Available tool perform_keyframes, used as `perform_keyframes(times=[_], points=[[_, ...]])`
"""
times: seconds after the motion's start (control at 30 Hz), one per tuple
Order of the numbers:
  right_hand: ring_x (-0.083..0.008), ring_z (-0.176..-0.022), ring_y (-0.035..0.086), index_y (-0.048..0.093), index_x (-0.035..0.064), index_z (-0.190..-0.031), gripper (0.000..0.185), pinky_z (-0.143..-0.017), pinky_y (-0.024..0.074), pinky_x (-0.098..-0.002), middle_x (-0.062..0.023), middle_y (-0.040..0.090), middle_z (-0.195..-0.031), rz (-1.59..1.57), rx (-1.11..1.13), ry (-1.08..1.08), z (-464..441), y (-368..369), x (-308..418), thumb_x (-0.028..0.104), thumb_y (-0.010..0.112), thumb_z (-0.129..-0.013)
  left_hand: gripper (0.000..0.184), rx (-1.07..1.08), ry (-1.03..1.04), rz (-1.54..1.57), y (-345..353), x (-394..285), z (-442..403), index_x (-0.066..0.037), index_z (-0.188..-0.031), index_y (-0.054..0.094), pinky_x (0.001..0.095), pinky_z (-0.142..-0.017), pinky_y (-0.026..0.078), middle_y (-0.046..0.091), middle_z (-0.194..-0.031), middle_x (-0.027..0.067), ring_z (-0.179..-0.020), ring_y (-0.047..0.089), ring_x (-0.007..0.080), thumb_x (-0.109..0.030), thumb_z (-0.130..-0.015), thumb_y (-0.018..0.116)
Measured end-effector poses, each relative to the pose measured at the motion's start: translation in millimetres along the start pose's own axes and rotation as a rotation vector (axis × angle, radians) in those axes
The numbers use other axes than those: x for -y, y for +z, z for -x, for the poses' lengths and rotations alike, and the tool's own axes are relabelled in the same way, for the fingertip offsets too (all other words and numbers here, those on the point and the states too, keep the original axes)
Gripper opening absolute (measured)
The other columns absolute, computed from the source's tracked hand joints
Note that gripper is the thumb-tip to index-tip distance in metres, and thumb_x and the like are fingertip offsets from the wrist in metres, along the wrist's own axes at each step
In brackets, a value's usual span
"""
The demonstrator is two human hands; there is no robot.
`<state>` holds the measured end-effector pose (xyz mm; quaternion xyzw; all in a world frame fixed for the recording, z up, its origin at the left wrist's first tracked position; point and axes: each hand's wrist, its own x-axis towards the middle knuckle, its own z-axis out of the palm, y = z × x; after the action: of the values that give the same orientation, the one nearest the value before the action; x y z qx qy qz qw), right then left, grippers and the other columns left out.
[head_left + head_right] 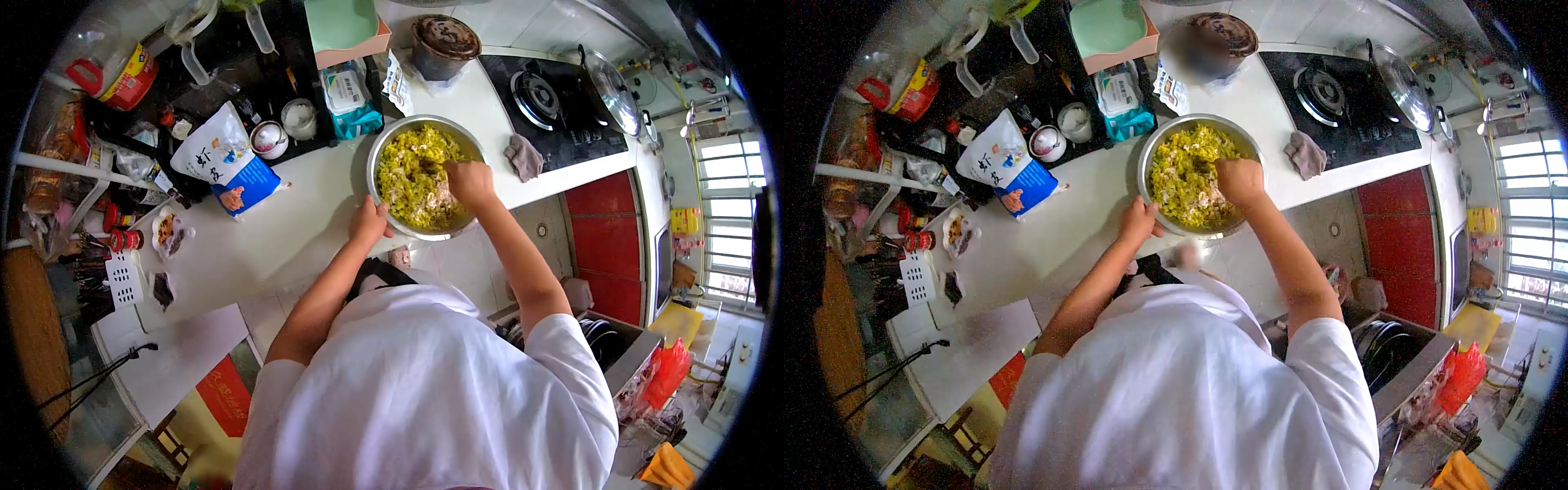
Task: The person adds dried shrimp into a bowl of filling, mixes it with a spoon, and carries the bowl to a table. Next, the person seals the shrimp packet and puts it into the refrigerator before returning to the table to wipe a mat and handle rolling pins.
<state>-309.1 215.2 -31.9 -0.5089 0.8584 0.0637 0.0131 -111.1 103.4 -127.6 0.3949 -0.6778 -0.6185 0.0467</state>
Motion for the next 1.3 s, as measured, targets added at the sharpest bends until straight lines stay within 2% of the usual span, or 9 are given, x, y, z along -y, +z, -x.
perform_keyframes(times=[0.23, 0.4, 0.57, 0.63, 0.77, 0.9, 1.03, 1.13, 1.3], points=[[-0.0274, -0.067, 0.063, 0.064, 0.0212, -0.103, 0.026, -0.058, 0.0489, -0.0394, -0.0067, 0.065, -0.080, 0.019, -0.203, 0.003, -36, -3, 1, 0.019, 0.050, -0.081, 0.026, -0.010, -0.015, 0.078, 3, -4, 5, 0.000, -0.098, 0.044, 0.0341, -0.049, 0.050, 0.064, -0.075, 0.0156, -0.046, 0.062, 0.0221, -0.023, -0.089, 0.049], [-0.0288, -0.069, 0.063, 0.063, 0.0150, -0.087, 0.016, -0.057, 0.0488, -0.0403, -0.0101, 0.064, -0.076, 0.145, 0.178, -0.062, -24, 9, 9, 0.014, 0.051, -0.076, 0.024, -0.036, -0.148, 0.295, 10, -13, 10, 0.001, -0.098, 0.043, 0.0312, -0.037, 0.049, 0.062, -0.082, 0.0163, -0.044, 0.062, 0.0230, -0.021, -0.089, 0.048], [-0.0303, -0.061, 0.062, 0.060, 0.0125, -0.082, 0.010, -0.054, 0.0481, -0.0413, -0.0091, 0.064, -0.071, 0.007, -0.066, -0.153, 23, -8, -15, 0.016, 0.053, -0.075, 0.022, -0.058, -0.134, 0.329, 12, -9, 8, 0.001, -0.102, 0.042, 0.0296, -0.035, 0.049, 0.060, -0.087, 0.0180, -0.048, 0.063, 0.0238, -0.017, -0.090, 0.046], [-0.0307, -0.060, 0.062, 0.060, 0.0123, -0.085, 0.012, -0.052, 0.0475, -0.0415, -0.0090, 0.063, -0.068, 0.013, -0.164, 0.025, 26, -14, -24, 0.016, 0.053, -0.075, 0.023, -0.035, -0.151, 0.347, 13, -11, 9, 0.001, -0.103, 0.041, 0.0295, -0.035, 0.049, 0.060, -0.088, 0.0180, -0.049, 0.063, 0.0239, -0.017, -0.090, 0.045], [-0.0302, -0.065, 0.064, 0.064, 0.0103, -0.081, 0.015, -0.054, 0.0498, -0.0411, -0.0127, 0.065, -0.071, 0.114, 0.086, 0.289, 24, -1, -31, 0.019, 0.054, -0.075, 0.024, 0.025, -0.179, 0.350, 11, -15, 11, 0.000, -0.108, 0.037, 0.0288, -0.036, 0.049, 0.059, -0.088, 0.0178, -0.050, 0.064, 0.0239, -0.017, -0.091, 0.043], [-0.0355, -0.076, 0.063, 0.067, 0.0040, -0.081, 0.025, -0.068, 0.0498, -0.0427, -0.0210, 0.064, -0.079, -0.306, 0.164, 0.506, 36, 9, -4, 0.025, 0.054, -0.077, 0.025, 0.047, -0.193, 0.382, 12, -16, 13, -0.001, -0.111, 0.036, 0.0282, -0.036, 0.048, 0.059, -0.091, 0.0175, -0.051, 0.064, 0.0234, -0.016, -0.092, 0.041], [-0.0370, -0.077, 0.061, 0.066, 0.0058, -0.089, 0.028, -0.068, 0.0481, -0.0430, -0.0224, 0.062, -0.082, -0.604, 0.054, 0.482, 38, 42, 4, 0.030, 0.057, -0.079, 0.027, 0.071, -0.180, 0.344, 9, -18, 11, -0.002, -0.115, 0.034, 0.0279, -0.036, 0.046, 0.059, -0.096, 0.0169, -0.052, 0.065, 0.0227, -0.016, -0.092, 0.040], [-0.0374, -0.071, 0.061, 0.067, 0.0139, -0.089, 0.020, -0.064, 0.0491, -0.0446, -0.0186, 0.063, -0.078, -0.534, -0.138, 0.439, 39, 15, 15, 0.026, 0.054, -0.080, 0.028, 0.092, -0.172, 0.321, 4, -16, 14, -0.003, -0.116, 0.035, 0.0277, -0.035, 0.045, 0.059, -0.097, 0.0162, -0.051, 0.064, 0.0219, -0.017, -0.092, 0.040], [-0.0345, -0.067, 0.061, 0.065, 0.0156, -0.081, 0.015, -0.058, 0.0486, -0.0439, -0.0142, 0.062, -0.070, -0.265, -0.174, 0.312, 11, -17, 5, 0.022, 0.052, -0.079, 0.029, 0.093, -0.154, 0.310, 6, -18, 12, -0.003, -0.116, 0.035, 0.0269, -0.034, 0.045, 0.060, -0.094, 0.0157, -0.050, 0.064, 0.0212, -0.017, -0.092, 0.042]])
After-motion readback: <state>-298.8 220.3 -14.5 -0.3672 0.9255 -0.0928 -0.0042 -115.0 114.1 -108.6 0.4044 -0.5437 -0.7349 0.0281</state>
